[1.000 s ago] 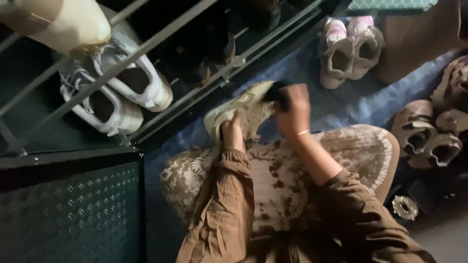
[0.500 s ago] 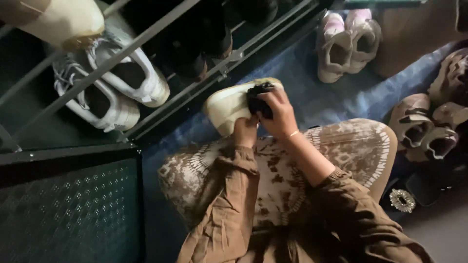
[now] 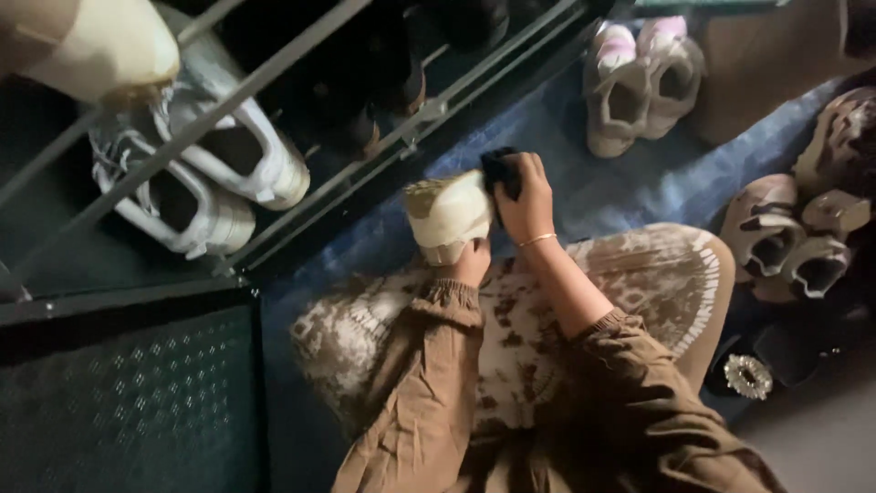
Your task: Cleaning and wiping various shoes from a shoe rack using a cloth.
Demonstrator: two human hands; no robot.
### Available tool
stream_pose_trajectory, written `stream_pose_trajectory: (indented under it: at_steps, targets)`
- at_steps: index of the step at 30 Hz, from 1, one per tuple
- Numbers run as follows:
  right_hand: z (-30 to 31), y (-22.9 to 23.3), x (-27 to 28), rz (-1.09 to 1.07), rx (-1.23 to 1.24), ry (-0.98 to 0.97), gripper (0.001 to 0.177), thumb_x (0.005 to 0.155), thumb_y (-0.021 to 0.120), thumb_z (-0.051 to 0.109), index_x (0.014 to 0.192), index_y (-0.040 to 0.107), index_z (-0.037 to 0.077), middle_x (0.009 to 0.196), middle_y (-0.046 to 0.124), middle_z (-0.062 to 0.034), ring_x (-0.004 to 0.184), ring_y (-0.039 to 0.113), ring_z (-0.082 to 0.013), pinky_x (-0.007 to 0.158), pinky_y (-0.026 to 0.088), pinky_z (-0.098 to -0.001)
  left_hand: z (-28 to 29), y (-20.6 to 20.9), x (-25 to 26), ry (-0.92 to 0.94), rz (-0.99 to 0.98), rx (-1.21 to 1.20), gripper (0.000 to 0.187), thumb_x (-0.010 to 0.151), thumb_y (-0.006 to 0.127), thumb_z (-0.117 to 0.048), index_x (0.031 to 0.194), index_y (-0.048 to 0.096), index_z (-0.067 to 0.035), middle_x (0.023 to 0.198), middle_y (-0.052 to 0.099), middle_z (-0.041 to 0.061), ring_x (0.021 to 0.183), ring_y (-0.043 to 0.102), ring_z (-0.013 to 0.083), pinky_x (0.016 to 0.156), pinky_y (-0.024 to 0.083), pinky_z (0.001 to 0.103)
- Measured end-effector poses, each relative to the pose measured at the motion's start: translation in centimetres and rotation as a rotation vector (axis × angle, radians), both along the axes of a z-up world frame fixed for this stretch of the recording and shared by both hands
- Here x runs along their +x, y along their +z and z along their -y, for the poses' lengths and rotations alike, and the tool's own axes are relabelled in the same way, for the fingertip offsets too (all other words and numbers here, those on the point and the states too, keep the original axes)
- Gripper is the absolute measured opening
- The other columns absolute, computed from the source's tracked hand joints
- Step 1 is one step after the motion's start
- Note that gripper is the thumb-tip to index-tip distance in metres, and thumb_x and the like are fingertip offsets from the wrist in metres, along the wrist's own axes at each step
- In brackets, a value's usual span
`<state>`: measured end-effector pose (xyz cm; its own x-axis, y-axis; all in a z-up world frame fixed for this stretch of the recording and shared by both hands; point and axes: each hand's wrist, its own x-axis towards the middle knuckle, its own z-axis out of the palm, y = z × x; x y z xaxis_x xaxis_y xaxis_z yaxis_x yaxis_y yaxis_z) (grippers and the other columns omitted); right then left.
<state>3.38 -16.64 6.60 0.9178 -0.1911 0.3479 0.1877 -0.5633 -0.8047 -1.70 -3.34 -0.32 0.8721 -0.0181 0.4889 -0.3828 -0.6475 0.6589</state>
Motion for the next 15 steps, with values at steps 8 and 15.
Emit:
stream_pose_trajectory:
  at_steps: [8,15]
  targets:
    - [1.8,-2.6,0.7,-0.001,-0.124,-0.106,0.032,0.083,0.073,0.007,0.112,0.060,0.001,0.113,0.062,-0.0251,0.109,0.059,-0.0498,0.092,0.051,-0.0495,1.3,-12.5,1.4,-0.005,-0.169,0.024,0.029,0.092,0.065,-0.022,0.115,0.073,-0.007,0.118,0.071,0.020,0.111,0.064,0.0409,0.098,0.049,0.048]
    - [4.5,-11.6,1.9,-0.462,-0.159,-0.180,0.043,0.078,0.077,0.011,0.115,0.058,0.000,0.113,0.059,-0.0280,0.106,0.056,-0.0501,0.087,0.048,-0.0515,1.0,-6.6,1.8,-0.029,-0.449,-0.242,0.030,0.102,0.064,-0.028,0.098,0.072,0.001,0.088,0.072,0.018,0.081,0.067,0.0342,0.080,0.051,0.044]
